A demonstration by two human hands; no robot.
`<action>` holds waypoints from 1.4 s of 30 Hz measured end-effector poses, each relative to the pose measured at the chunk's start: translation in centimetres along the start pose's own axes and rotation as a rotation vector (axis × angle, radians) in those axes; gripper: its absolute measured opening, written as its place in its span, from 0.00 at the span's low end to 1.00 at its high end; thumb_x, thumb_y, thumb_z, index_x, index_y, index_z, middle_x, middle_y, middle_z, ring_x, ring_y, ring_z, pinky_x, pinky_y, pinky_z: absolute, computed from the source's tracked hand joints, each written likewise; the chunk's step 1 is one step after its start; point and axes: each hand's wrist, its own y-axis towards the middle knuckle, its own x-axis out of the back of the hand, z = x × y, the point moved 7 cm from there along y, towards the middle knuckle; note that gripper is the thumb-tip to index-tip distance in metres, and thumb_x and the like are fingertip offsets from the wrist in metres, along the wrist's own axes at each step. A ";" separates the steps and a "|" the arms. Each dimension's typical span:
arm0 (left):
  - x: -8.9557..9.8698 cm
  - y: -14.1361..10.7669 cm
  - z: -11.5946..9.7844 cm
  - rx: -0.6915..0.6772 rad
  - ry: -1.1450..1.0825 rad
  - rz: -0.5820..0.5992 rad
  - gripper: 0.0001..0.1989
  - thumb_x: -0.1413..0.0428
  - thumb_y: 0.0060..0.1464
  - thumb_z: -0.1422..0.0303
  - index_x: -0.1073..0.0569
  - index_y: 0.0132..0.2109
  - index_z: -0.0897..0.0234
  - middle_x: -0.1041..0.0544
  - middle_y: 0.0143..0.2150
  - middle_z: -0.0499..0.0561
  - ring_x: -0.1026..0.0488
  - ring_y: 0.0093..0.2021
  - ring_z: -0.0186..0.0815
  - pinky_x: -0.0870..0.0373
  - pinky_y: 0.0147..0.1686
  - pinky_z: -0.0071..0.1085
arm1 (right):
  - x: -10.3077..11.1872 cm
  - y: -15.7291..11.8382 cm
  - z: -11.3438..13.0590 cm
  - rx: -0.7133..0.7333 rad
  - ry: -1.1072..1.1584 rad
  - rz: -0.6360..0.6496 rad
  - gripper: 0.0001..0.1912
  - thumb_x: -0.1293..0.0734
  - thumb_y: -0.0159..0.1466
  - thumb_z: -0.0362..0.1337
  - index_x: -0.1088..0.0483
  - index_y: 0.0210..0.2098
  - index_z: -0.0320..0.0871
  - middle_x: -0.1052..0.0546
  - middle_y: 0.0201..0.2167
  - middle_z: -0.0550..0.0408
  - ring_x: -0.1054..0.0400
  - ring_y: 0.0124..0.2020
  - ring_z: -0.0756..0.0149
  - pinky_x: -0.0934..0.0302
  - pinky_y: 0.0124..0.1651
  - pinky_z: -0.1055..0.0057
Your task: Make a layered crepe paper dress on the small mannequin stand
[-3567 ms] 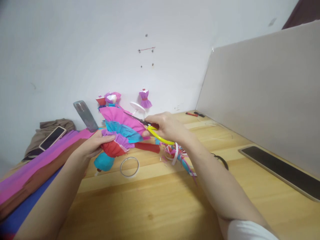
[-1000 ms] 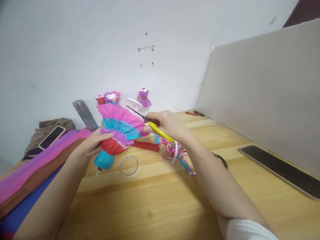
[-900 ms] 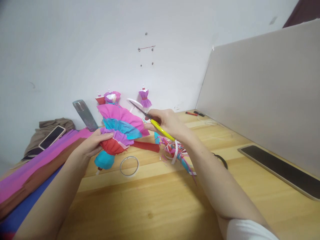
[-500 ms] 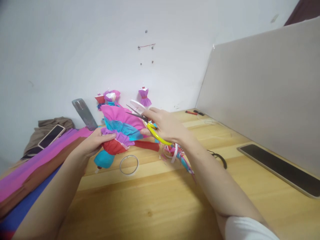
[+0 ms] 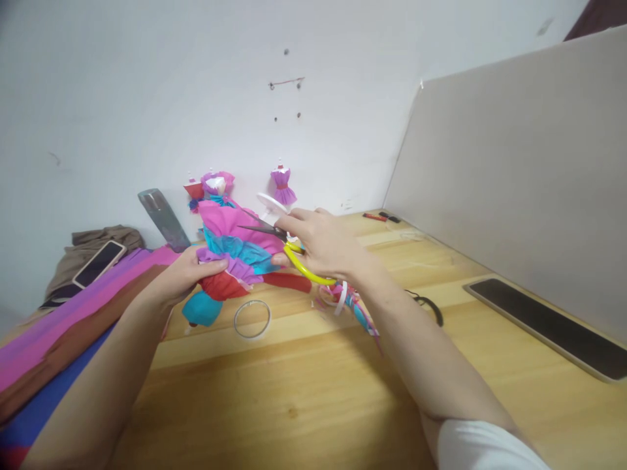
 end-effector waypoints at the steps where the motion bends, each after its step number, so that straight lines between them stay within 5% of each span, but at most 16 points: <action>1: 0.0 0.0 0.1 0.006 0.000 0.001 0.16 0.28 0.47 0.57 0.21 0.32 0.64 0.21 0.29 0.50 0.23 0.34 0.40 0.26 0.39 0.34 | 0.0 0.0 0.0 -0.003 -0.008 0.003 0.33 0.41 0.70 0.62 0.25 0.54 0.41 0.22 0.41 0.43 0.30 0.38 0.54 0.44 0.42 0.61; 10: -0.2 0.1 0.1 0.019 -0.139 0.118 0.14 0.27 0.47 0.59 0.19 0.34 0.64 0.21 0.29 0.48 0.23 0.33 0.36 0.26 0.40 0.32 | 0.2 -0.1 -0.1 -0.009 -0.002 0.027 0.33 0.41 0.69 0.62 0.24 0.51 0.39 0.23 0.37 0.45 0.32 0.34 0.57 0.44 0.41 0.62; 28: 0.1 0.1 0.1 0.032 -0.049 0.077 0.17 0.29 0.47 0.57 0.20 0.36 0.64 0.19 0.34 0.51 0.22 0.37 0.39 0.25 0.46 0.37 | 0.6 -0.3 -0.3 -0.022 0.109 0.021 0.36 0.44 0.69 0.68 0.25 0.40 0.40 0.26 0.30 0.49 0.34 0.31 0.61 0.50 0.35 0.68; 42: 0.2 -0.2 -0.7 0.021 0.249 0.027 0.20 0.33 0.47 0.52 0.28 0.29 0.63 0.25 0.28 0.50 0.26 0.34 0.40 0.28 0.35 0.34 | 0.1 -0.2 0.2 -0.043 -0.037 0.044 0.28 0.37 0.68 0.58 0.23 0.49 0.39 0.22 0.35 0.45 0.31 0.32 0.58 0.48 0.36 0.66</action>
